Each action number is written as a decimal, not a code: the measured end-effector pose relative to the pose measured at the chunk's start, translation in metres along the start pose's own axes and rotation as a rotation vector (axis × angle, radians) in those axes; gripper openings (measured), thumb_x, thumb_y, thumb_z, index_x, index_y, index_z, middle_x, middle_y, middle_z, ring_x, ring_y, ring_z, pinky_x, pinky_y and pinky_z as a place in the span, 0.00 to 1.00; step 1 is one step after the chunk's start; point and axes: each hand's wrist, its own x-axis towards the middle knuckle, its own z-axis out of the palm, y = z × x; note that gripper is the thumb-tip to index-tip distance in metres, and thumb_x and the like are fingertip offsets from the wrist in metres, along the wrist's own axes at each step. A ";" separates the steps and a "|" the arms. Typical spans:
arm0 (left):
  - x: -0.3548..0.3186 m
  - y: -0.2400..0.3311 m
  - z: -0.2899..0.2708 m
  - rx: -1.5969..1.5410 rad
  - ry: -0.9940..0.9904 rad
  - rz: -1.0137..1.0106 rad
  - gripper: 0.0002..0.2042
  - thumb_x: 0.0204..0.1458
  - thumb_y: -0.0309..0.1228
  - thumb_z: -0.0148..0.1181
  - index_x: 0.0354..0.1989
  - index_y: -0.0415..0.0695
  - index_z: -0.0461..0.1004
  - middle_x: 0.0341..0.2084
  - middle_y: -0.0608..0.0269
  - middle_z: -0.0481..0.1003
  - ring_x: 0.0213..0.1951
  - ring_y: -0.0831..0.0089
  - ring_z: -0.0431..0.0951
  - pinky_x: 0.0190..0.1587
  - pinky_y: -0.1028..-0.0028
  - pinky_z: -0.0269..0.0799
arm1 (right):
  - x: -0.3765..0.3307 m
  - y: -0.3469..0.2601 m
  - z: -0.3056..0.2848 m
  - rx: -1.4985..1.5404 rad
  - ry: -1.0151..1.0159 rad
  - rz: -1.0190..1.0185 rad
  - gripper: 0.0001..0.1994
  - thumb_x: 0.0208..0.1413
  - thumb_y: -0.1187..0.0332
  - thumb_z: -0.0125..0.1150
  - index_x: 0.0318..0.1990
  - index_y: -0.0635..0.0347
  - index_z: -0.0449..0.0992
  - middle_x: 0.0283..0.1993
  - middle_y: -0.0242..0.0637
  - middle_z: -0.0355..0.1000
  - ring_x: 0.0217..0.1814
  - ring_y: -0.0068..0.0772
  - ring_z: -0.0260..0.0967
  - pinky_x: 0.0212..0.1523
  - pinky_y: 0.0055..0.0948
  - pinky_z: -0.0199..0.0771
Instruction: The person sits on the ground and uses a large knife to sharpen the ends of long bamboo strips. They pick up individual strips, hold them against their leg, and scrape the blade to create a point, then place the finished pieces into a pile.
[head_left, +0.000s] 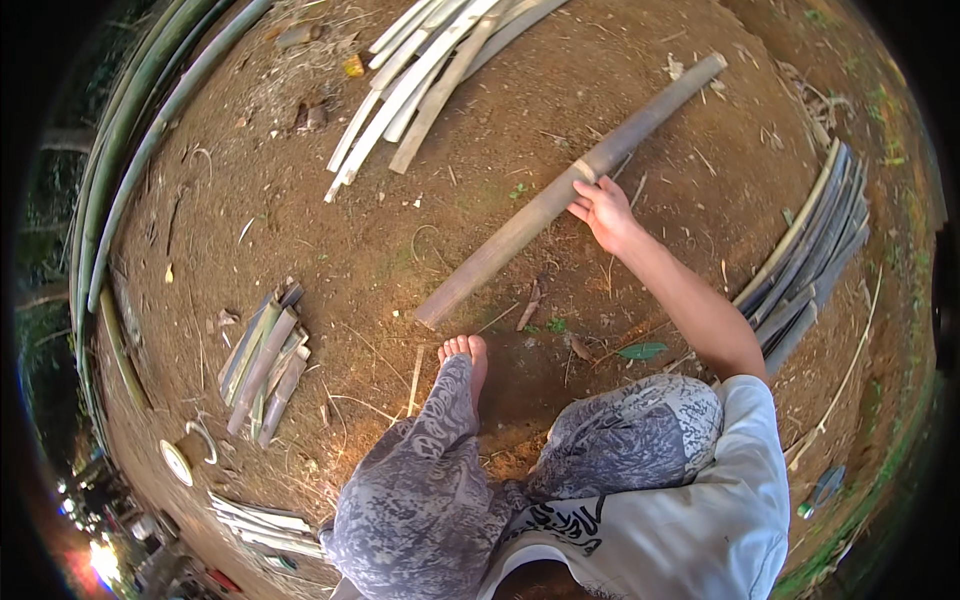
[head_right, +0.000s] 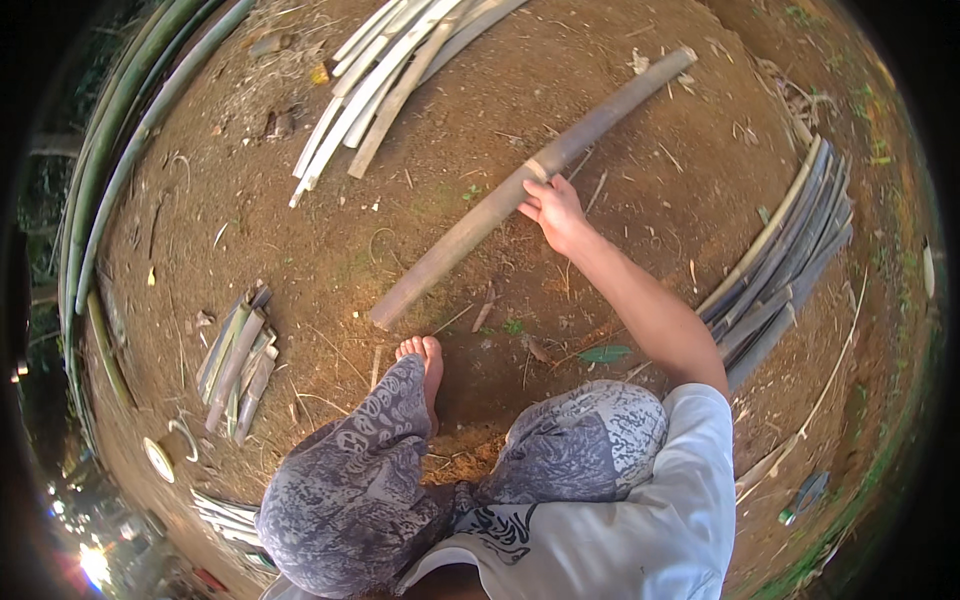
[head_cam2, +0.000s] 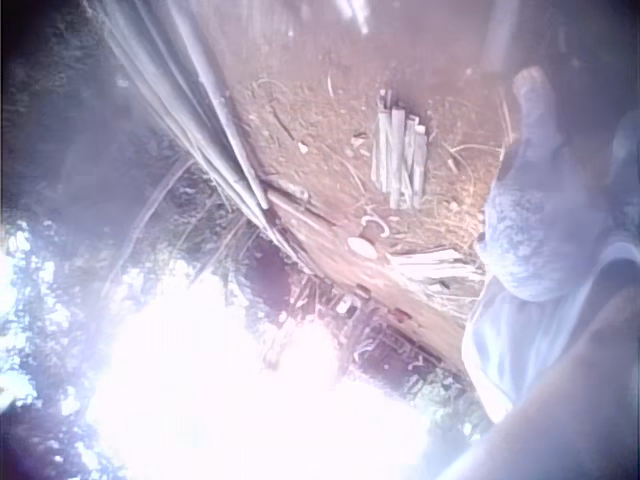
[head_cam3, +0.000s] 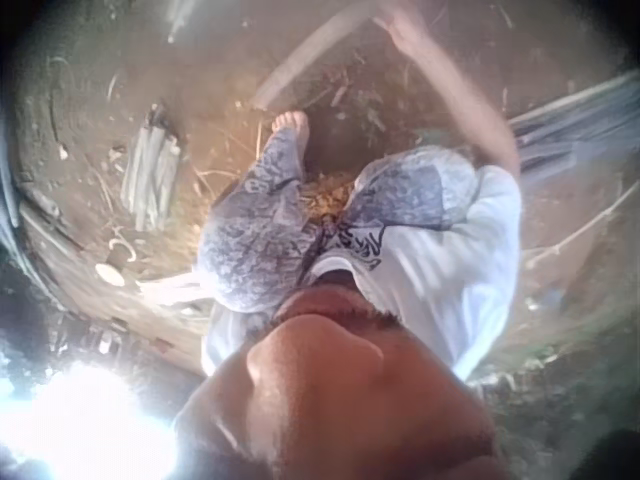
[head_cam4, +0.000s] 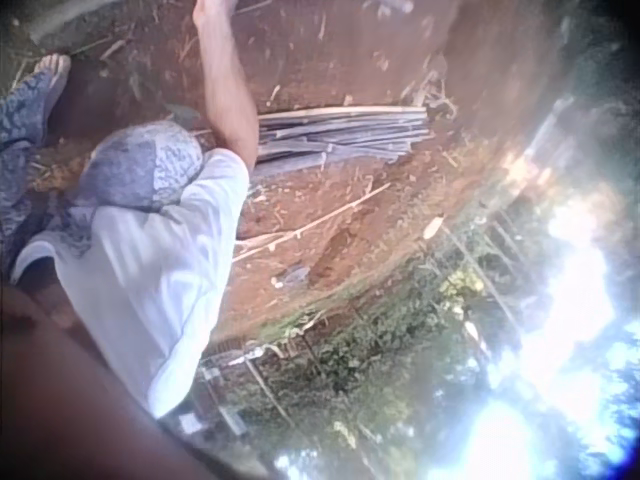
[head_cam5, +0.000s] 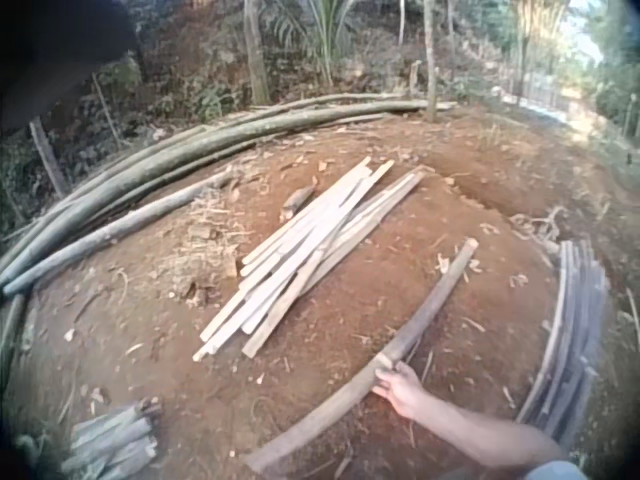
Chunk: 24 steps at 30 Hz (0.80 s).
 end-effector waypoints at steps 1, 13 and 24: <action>0.003 -0.001 -0.008 -0.059 0.009 -0.027 0.10 0.55 0.32 0.54 0.42 0.43 0.73 0.40 0.52 0.76 0.43 0.59 0.75 0.49 0.56 0.71 | 0.000 -0.006 0.002 0.000 0.018 -0.014 0.13 0.62 0.73 0.57 0.52 0.59 0.65 0.53 0.38 0.69 0.56 0.38 0.70 0.60 0.45 0.69; -0.081 -0.151 -0.237 -0.854 0.645 -0.589 0.16 0.53 0.30 0.58 0.49 0.38 0.72 0.35 0.57 0.75 0.32 0.68 0.72 0.39 0.66 0.70 | 0.011 -0.057 -0.032 -0.298 0.188 0.136 0.26 0.62 0.67 0.60 0.62 0.71 0.58 0.64 0.48 0.60 0.61 0.38 0.65 0.59 0.38 0.72; 0.080 0.014 -0.397 -0.160 0.422 0.856 0.26 0.41 0.26 0.66 0.53 0.38 0.72 0.39 0.53 0.77 0.41 0.59 0.78 0.47 0.61 0.75 | -0.104 -0.094 0.049 -0.430 -0.409 0.052 0.36 0.64 0.41 0.48 0.63 0.68 0.66 0.63 0.57 0.66 0.67 0.44 0.65 0.69 0.40 0.62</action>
